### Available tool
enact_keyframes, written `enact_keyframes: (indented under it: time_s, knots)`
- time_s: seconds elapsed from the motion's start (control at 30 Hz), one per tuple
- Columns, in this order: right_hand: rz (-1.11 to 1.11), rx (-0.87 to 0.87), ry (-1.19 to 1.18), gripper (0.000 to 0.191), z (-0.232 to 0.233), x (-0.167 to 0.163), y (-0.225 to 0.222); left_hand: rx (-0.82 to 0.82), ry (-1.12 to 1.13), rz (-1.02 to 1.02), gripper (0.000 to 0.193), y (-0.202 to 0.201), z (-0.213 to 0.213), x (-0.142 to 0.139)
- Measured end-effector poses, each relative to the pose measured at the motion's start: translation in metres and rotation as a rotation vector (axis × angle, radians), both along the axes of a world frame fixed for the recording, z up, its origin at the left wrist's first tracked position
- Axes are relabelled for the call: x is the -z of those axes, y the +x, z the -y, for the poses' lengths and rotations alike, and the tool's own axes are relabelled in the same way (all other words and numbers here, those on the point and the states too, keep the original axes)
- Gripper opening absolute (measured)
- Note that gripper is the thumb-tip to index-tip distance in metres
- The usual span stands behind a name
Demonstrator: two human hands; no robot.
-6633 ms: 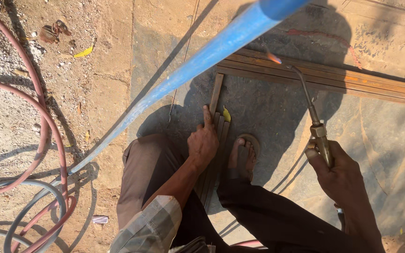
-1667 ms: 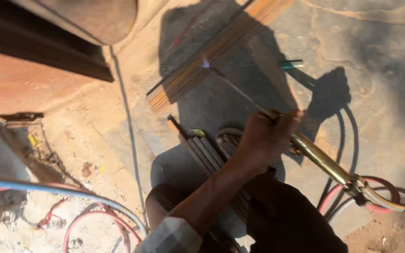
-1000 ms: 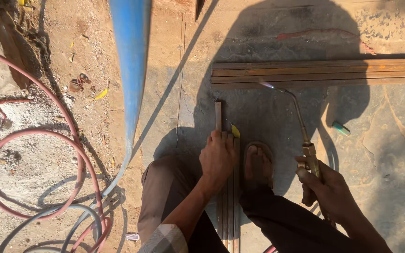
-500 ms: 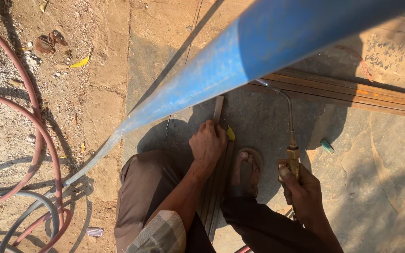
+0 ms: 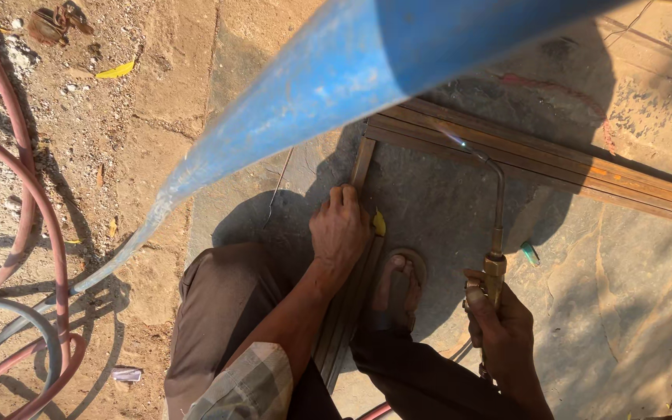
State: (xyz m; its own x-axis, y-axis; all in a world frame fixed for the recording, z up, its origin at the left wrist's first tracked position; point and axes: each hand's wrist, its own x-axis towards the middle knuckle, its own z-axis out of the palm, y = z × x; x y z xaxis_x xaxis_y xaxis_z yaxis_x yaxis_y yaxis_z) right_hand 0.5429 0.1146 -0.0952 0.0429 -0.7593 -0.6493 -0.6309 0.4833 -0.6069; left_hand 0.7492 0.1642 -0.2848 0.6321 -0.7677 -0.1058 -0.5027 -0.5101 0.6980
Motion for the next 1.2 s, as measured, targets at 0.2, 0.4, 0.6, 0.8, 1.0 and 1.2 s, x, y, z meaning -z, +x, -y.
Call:
enact_keyframes:
  time_s: [0.2,0.4,0.6,0.8,1.0,1.2]
  knots:
    - [-0.088,-0.005,-0.053,0.034,-0.002,-0.003,0.011,-0.014,-0.121,0.074,0.031,0.002,-0.003,0.009]
    - [-0.305,-0.166,-0.063,0.035,0.011,-0.040,0.039,-0.025,-0.167,0.025,0.027,0.011,-0.008,0.009]
    - [-0.694,-0.547,-0.092,0.038,0.047,-0.082,0.088,-0.052,-0.168,-0.047,0.021,0.016,-0.010,0.012]
    - [-1.032,-0.757,0.029,0.048,0.063,-0.091,0.134,-0.069,-0.181,-0.088,0.021,0.017,-0.010,0.015]
    - [-1.046,-0.741,-0.062,0.049,0.058,-0.102,0.153,-0.094,-0.211,-0.102,0.022,0.022,-0.015,0.013]
    - [-0.990,-0.643,-0.230,0.042,0.023,-0.158,0.170,-0.144,-0.231,-0.131,0.029,0.020,-0.023,0.014]
